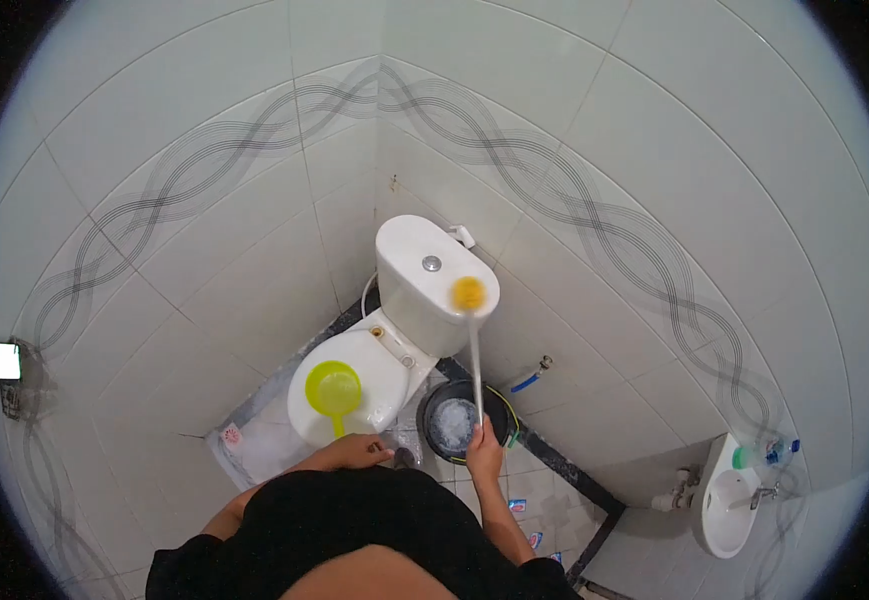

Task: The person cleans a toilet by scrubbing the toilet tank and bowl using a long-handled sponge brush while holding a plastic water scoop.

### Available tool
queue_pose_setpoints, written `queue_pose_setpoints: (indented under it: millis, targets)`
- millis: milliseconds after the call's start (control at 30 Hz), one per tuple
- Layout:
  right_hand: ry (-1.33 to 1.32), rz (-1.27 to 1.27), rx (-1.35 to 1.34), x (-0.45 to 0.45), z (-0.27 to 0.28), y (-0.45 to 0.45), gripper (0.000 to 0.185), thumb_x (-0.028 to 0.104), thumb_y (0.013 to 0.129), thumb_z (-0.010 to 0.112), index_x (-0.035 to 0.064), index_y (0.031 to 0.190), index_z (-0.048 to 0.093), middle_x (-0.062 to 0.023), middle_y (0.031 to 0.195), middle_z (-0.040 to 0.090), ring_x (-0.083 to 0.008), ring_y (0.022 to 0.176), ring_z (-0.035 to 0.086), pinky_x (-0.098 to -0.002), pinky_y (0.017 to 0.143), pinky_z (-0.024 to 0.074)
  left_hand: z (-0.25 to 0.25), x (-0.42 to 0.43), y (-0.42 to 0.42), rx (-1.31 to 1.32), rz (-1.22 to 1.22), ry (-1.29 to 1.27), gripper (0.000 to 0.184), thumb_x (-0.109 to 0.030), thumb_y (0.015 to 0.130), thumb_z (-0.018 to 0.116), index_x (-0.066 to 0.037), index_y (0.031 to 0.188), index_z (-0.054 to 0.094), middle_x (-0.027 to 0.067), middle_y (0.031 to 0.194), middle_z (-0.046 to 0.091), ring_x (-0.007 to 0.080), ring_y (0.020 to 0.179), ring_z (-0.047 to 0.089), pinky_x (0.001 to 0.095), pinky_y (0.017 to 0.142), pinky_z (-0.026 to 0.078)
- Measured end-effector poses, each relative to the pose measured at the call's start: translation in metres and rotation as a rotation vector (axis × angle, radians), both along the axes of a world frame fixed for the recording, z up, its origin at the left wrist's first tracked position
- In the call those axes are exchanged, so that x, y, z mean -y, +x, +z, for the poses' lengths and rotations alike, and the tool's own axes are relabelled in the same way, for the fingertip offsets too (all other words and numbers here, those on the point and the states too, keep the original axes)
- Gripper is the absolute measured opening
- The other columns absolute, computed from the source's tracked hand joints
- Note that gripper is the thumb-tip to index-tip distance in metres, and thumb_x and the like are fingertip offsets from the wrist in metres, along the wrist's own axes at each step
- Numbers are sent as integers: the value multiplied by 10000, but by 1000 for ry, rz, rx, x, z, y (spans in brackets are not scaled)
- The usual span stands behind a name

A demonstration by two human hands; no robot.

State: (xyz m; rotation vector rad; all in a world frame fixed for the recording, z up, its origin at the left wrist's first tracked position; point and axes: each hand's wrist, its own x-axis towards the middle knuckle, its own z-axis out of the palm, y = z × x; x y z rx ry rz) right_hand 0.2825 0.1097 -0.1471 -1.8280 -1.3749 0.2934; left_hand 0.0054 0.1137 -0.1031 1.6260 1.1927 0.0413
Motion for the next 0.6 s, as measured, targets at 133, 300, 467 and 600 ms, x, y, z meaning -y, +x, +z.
queue_pose_setpoints:
  millis: [133, 300, 467, 600]
  targets:
    - [-462, 68, 94, -3, 20, 9, 336, 284, 875, 420, 166, 1180, 496, -209, 866, 595, -404, 771, 567, -435, 657, 455, -10, 7, 10, 10, 74, 4, 507, -538, 776, 503, -54, 888, 601, 160, 837, 619, 301, 804, 590, 362, 722, 455]
    - [-312, 163, 25, -56, 38, 8, 339, 297, 876, 408, 171, 1177, 500, -219, 917, 583, -398, 818, 563, -448, 684, 452, 5, 15, 30, 25, 150, -33, 499, -536, 776, 506, -53, 847, 611, 159, 825, 619, 296, 787, 592, 365, 708, 456]
    - [-197, 282, -21, -150, 5, -9, 359, 337, 874, 395, 185, 1184, 493, -216, 901, 589, -398, 832, 563, -460, 720, 447, 15, 21, 49, -48, 179, -31, 496, -525, 782, 503, -47, 859, 610, 153, 809, 624, 294, 770, 595, 366, 702, 456]
    - [-408, 435, 226, -201, 25, -22, 361, 334, 877, 379, 179, 1182, 494, -214, 915, 589, -405, 845, 558, -463, 733, 442, -10, 35, 53, -22, 307, -61, 498, -524, 788, 498, -49, 897, 601, 154, 818, 625, 297, 778, 596, 372, 699, 456]
